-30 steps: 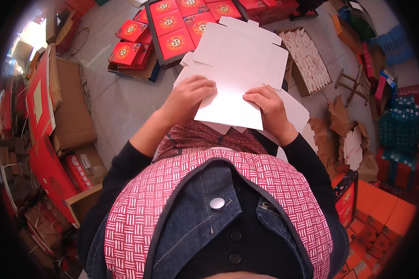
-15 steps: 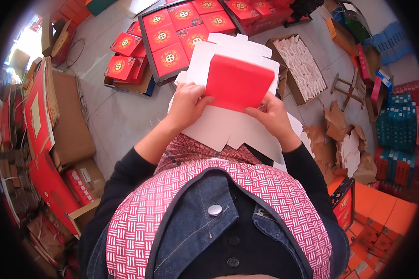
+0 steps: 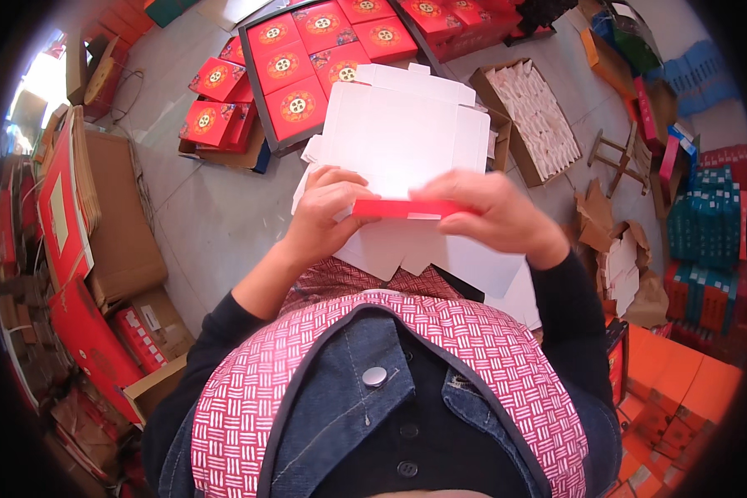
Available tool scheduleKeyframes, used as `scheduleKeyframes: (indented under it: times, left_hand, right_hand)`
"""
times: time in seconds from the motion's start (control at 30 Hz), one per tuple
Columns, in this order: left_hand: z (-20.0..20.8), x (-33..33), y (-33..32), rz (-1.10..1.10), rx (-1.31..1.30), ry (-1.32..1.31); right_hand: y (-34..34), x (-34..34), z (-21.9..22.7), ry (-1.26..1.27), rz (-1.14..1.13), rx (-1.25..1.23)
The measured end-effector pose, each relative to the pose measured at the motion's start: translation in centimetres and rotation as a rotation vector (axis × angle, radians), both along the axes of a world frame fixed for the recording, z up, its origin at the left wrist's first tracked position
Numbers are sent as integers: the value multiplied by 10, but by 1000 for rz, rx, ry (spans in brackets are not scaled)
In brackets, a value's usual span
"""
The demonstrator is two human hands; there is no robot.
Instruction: The person assembles small red boxes by folding flat white cardboard pieces and inserting them into red printed covers. The person repeatedly picks up a flat piece, folds it into a box shape, and places it into a red cover, then stacks the completed boxes on a nearby tray.
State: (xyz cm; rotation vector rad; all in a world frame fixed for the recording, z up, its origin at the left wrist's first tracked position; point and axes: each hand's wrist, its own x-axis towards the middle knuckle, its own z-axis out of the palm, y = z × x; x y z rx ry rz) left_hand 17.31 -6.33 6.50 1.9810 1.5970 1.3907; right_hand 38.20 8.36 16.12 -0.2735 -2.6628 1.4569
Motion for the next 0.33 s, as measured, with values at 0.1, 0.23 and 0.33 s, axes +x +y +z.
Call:
scheduleKeyframes:
  times: [0.1,0.23,0.33]
  left_hand:
    - [5,-2,-3,-192,-59,-194]
    - [22,6,-5,-235,-184,-355]
    - [26,15,-3,-295,-245,-564]
  right_hand:
    - [62,-14,-8,152,-184,262]
    - [127,-58,-54,-159,-376,628]
    - [121,-88,-72,-351,-291,506]
